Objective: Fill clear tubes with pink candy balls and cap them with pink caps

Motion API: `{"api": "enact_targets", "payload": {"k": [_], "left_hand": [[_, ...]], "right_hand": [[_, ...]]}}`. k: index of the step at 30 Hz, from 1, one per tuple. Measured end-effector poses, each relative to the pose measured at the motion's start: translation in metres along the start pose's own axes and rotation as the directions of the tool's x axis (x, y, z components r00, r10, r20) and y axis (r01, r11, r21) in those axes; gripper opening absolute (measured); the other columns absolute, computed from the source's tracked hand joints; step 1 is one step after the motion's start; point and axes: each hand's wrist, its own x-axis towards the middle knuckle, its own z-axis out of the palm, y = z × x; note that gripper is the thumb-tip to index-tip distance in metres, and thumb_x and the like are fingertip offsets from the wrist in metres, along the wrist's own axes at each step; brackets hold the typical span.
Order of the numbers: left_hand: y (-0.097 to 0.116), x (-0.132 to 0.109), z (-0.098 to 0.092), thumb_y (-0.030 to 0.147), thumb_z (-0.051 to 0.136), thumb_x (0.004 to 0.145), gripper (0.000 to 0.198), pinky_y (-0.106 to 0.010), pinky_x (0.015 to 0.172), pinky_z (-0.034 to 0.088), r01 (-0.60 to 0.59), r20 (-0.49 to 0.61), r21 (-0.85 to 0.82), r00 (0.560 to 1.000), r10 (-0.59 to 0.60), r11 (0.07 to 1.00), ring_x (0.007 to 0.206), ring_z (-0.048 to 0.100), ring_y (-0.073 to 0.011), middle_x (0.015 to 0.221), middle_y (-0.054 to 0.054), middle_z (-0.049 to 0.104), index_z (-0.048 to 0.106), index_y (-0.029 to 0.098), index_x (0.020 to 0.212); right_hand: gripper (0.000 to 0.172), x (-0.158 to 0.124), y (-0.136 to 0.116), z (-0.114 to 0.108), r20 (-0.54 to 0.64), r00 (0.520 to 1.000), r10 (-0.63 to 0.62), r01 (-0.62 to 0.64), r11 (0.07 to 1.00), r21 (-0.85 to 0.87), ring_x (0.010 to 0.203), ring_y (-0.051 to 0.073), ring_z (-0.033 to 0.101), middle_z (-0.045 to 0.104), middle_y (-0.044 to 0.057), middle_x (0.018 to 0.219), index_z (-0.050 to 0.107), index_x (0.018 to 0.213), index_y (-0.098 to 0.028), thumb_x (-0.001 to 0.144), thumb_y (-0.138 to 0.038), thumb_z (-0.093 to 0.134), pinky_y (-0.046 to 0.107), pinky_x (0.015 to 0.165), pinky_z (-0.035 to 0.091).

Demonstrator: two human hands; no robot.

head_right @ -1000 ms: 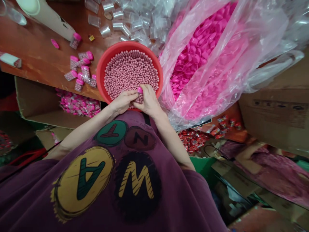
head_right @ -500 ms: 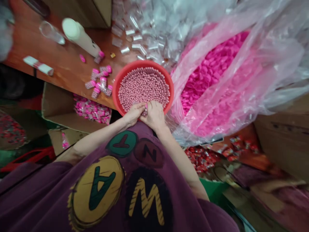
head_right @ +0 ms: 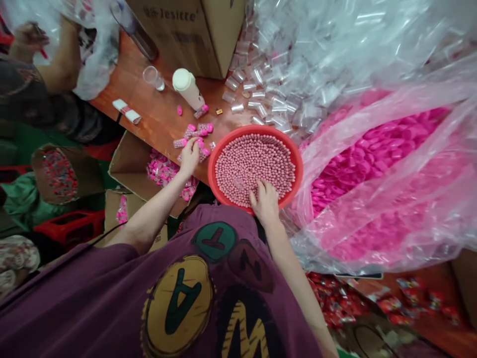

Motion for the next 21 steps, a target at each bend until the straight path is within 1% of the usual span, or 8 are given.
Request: {"api": "enact_targets", "payload": {"k": [2, 4, 7, 10, 12, 14, 17, 21], "left_hand": [[-0.009, 0.021, -0.014, 0.017, 0.044, 0.108, 0.039, -0.047, 0.126, 0.052, 0.086, -0.035, 0.154, 0.996, -0.082, 0.984, 0.136, 0.072, -0.0295, 0.139, -0.019, 0.078, 0.073, 0.013, 0.134], [-0.01, 0.031, -0.017, 0.02, 0.05, 0.107, 0.041, -0.052, 0.132, 0.046, 0.109, -0.029, 0.332, 0.994, -0.106, 0.937, 0.146, 0.065, -0.0336, 0.15, -0.022, 0.072, 0.071, 0.012, 0.142], [0.0, 0.032, -0.001, 0.033, 0.062, 0.105, 0.057, -0.061, 0.14, 0.031, -0.071, 0.116, 0.558, 0.993, 0.007, 0.827, 0.17, 0.039, -0.0387, 0.176, -0.021, 0.049, 0.062, 0.016, 0.16], [0.011, 0.035, 0.022, 0.034, 0.063, 0.103, 0.071, -0.073, 0.142, 0.012, -0.32, 0.409, 0.638, 0.911, 0.043, 0.701, 0.179, 0.011, -0.0408, 0.19, -0.015, 0.023, 0.05, 0.022, 0.172], [0.016, 0.044, 0.032, 0.035, 0.06, 0.103, 0.073, -0.08, 0.138, 0.006, -0.394, 0.52, 0.654, 0.854, -0.006, 0.646, 0.179, 0.004, -0.0436, 0.192, -0.015, 0.015, 0.046, 0.023, 0.174], [0.018, 0.055, 0.035, 0.04, 0.061, 0.102, 0.074, -0.085, 0.135, 0.004, -0.412, 0.551, 0.67, 0.833, -0.042, 0.617, 0.178, 0.004, -0.0472, 0.192, -0.016, 0.014, 0.048, 0.021, 0.173], [0.012, 0.063, 0.023, 0.047, 0.068, 0.097, 0.079, -0.086, 0.135, 0.003, -0.41, 0.546, 0.681, 0.836, -0.048, 0.607, 0.177, 0.003, -0.0503, 0.191, -0.016, 0.017, 0.055, 0.019, 0.169], [-0.019, 0.047, -0.021, 0.048, 0.071, 0.093, 0.083, -0.084, 0.137, 0.002, -0.346, 0.491, 0.705, 0.868, -0.075, 0.619, 0.178, 0.004, -0.0488, 0.191, -0.013, 0.022, 0.054, 0.016, 0.168]], "right_hand": [[0.053, -0.001, 0.008, 0.0, -0.002, 1.0, -0.001, 0.001, 0.996, -0.085, 0.13, 0.039, 0.065, 0.07, 0.027, 0.144, 0.067, 0.147, -0.007, 0.112, -0.043, 0.05, 0.055, 0.109, 0.054], [0.05, -0.003, 0.012, 0.002, -0.004, 1.0, -0.013, 0.013, 0.989, -0.149, 0.127, 0.037, 0.066, 0.072, 0.026, 0.143, 0.07, 0.143, -0.008, 0.112, -0.042, 0.05, 0.052, 0.105, 0.053], [0.047, -0.004, 0.015, 0.004, -0.028, 0.998, -0.053, 0.045, 0.975, -0.219, 0.122, 0.035, 0.067, 0.074, 0.023, 0.142, 0.073, 0.14, -0.01, 0.112, -0.042, 0.053, 0.048, 0.1, 0.05], [0.044, -0.004, 0.017, 0.006, -0.098, 0.989, -0.109, 0.079, 0.959, -0.274, 0.116, 0.033, 0.068, 0.076, 0.022, 0.136, 0.074, 0.138, -0.01, 0.112, -0.041, 0.055, 0.046, 0.096, 0.049], [0.042, -0.004, 0.017, 0.006, -0.146, 0.979, -0.144, 0.095, 0.948, -0.302, 0.112, 0.032, 0.069, 0.078, 0.021, 0.132, 0.076, 0.134, -0.01, 0.112, -0.04, 0.056, 0.045, 0.093, 0.049], [0.041, -0.004, 0.017, 0.007, -0.168, 0.975, -0.148, 0.088, 0.944, -0.319, 0.111, 0.032, 0.069, 0.079, 0.021, 0.13, 0.077, 0.132, -0.01, 0.111, -0.039, 0.057, 0.044, 0.091, 0.048], [0.041, -0.003, 0.016, 0.006, -0.162, 0.981, -0.104, 0.048, 0.947, -0.316, 0.111, 0.032, 0.069, 0.079, 0.021, 0.13, 0.077, 0.132, -0.011, 0.11, -0.04, 0.057, 0.044, 0.091, 0.047], [0.042, -0.003, 0.017, 0.008, -0.157, 0.984, -0.086, 0.031, 0.945, -0.327, 0.112, 0.033, 0.07, 0.079, 0.021, 0.13, 0.077, 0.131, -0.01, 0.11, -0.042, 0.058, 0.045, 0.09, 0.046]]}}
